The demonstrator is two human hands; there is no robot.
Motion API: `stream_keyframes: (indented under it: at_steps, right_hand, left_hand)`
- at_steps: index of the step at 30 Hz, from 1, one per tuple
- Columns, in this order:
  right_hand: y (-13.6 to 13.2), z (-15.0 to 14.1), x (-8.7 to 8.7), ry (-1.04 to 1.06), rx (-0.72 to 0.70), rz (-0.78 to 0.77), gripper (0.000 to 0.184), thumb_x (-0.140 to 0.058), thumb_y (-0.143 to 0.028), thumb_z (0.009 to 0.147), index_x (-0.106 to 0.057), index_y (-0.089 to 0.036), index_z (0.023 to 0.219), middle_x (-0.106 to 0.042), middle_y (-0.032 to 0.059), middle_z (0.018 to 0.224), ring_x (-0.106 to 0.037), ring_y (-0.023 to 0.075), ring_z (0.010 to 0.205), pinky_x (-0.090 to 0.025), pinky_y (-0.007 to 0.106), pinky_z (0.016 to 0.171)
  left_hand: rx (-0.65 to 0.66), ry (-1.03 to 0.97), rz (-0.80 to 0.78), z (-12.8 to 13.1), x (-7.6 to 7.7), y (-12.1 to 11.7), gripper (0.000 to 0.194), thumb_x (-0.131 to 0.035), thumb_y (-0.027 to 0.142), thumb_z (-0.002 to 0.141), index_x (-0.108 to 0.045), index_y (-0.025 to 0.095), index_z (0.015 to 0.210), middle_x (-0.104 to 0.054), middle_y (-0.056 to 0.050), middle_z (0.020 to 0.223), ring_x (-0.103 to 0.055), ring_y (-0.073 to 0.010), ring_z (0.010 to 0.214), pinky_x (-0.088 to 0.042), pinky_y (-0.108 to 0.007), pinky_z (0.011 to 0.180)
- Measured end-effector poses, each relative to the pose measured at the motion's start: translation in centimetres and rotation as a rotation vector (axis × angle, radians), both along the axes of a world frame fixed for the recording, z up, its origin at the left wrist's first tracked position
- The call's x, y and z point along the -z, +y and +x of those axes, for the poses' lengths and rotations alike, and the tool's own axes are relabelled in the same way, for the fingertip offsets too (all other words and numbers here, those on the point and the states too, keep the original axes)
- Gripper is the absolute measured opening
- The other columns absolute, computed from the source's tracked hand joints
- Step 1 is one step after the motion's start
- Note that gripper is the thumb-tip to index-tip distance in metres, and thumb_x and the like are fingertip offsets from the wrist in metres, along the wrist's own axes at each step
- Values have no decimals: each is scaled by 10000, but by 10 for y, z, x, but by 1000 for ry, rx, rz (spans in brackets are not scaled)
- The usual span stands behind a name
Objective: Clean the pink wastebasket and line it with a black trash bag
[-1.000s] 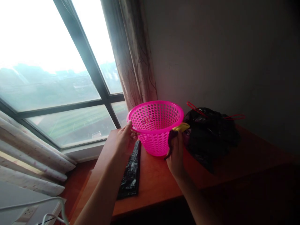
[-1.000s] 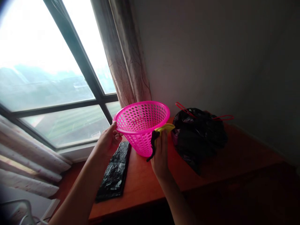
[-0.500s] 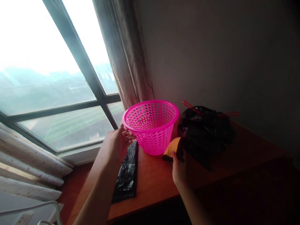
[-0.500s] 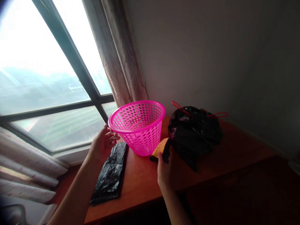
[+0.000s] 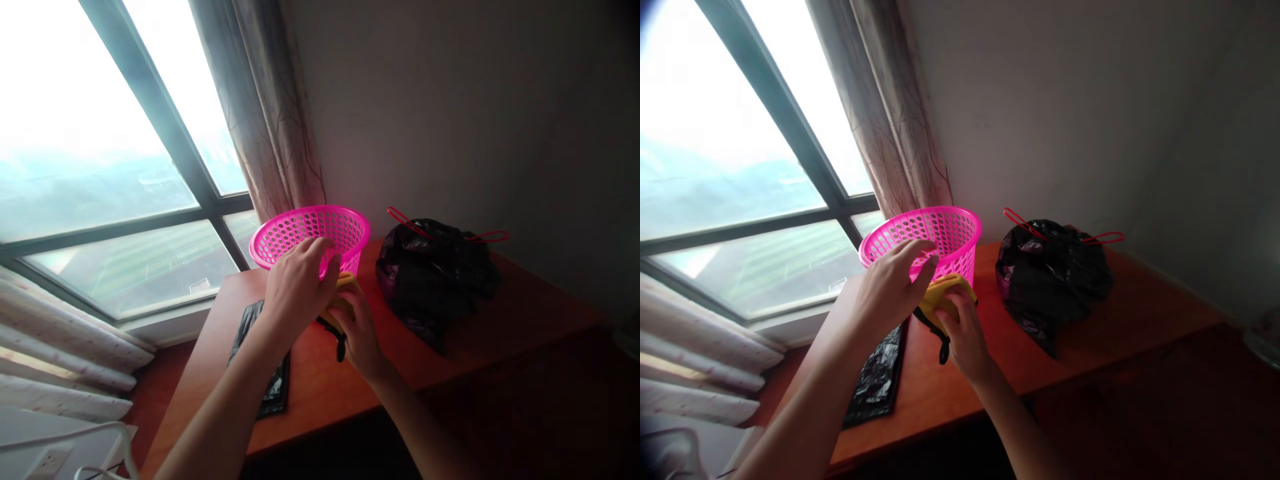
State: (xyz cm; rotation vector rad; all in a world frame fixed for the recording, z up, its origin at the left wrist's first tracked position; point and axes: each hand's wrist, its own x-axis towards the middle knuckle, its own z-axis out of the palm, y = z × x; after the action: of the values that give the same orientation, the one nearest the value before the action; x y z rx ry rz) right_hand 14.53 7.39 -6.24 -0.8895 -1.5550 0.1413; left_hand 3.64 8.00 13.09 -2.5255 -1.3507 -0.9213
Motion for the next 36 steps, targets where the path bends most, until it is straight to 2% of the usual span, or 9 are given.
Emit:
stream_keyframes:
  at_steps: [2, 5, 9, 13, 16, 18, 27, 33, 36]
  right_hand:
    - [2, 3, 7, -73, 6, 12, 324, -503, -142, 963, -596, -290, 1235, -534, 81, 1333, -421, 275, 1365, -388, 540, 1135]
    - [6, 6, 15, -65, 55, -13, 287, -534, -160, 955, -647, -287, 1187, -553, 81, 1296, -470, 281, 1301, -438, 531, 1082]
    - [10, 8, 23, -33, 88, -16, 270, -571, -157, 921, -690, -293, 1122, -542, 81, 1265, -513, 289, 1227, -484, 519, 1012]
    - [12, 13, 20, -6, 64, -29, 406, -521, -114, 914, -588, -287, 1275, -496, 105, 1300, -525, 280, 1229, -481, 507, 1029]
    - [13, 18, 13, -39, 46, 12, 597, -492, -73, 899, -382, -280, 1448, -508, 128, 1270, -532, 273, 1222, -484, 499, 1029]
    - [14, 21, 7, -72, 35, 4, 653, -479, -52, 890, -322, -277, 1482, -528, 130, 1238, -546, 271, 1194, -497, 486, 1009]
    - [16, 28, -14, -114, 32, -50, 361, -478, -25, 856, -580, -221, 1142, -582, 106, 1070, -603, 248, 1047, -529, 402, 928]
    - [12, 39, -63, -116, 93, 73, 325, -484, -105, 912, -596, -253, 1180, -606, 99, 1120, -602, 248, 1100, -510, 411, 971]
    - [10, 43, -75, -148, 113, 75, 360, -481, -115, 919, -592, -260, 1229, -598, 99, 1141, -589, 251, 1123, -495, 423, 994]
  left_hand:
    - [-90, 149, -88, 5, -3, 4, 256, -519, 374, 954, -673, 220, 1089, -731, -82, 904, -697, -255, 779, -496, -325, 639]
    - [-165, 239, -143, 6, -6, 2, 261, -514, 369, 960, -691, 238, 1099, -751, -83, 888, -708, -267, 750, -484, -321, 604]
    - [-144, 228, -154, 2, -7, -1, 279, -486, 335, 977, -703, 287, 1146, -763, -55, 955, -719, -260, 841, -505, -316, 660]
    - [-137, 191, -147, 0, -4, 0, 274, -520, 368, 964, -712, 301, 1149, -759, -56, 961, -718, -256, 877, -526, -317, 708]
    - [-129, 173, -149, -1, 0, 2, 271, -533, 374, 959, -713, 304, 1150, -760, -54, 960, -718, -254, 884, -529, -316, 720]
    - [-123, 164, -151, -1, 2, 4, 276, -533, 375, 959, -711, 303, 1158, -760, -55, 967, -719, -251, 884, -530, -314, 724]
    - [-87, 158, -160, -2, 1, 6, 268, -530, 384, 961, -718, 304, 1136, -762, -46, 983, -721, -243, 898, -531, -298, 707]
    - [-15, 138, -142, -5, -2, 7, 252, -535, 342, 959, -723, 258, 1104, -773, -54, 947, -722, -234, 823, -506, -286, 641]
    - [7, 135, -156, -5, -5, 5, 244, -531, 342, 962, -730, 258, 1076, -774, -43, 928, -719, -219, 796, -500, -273, 631]
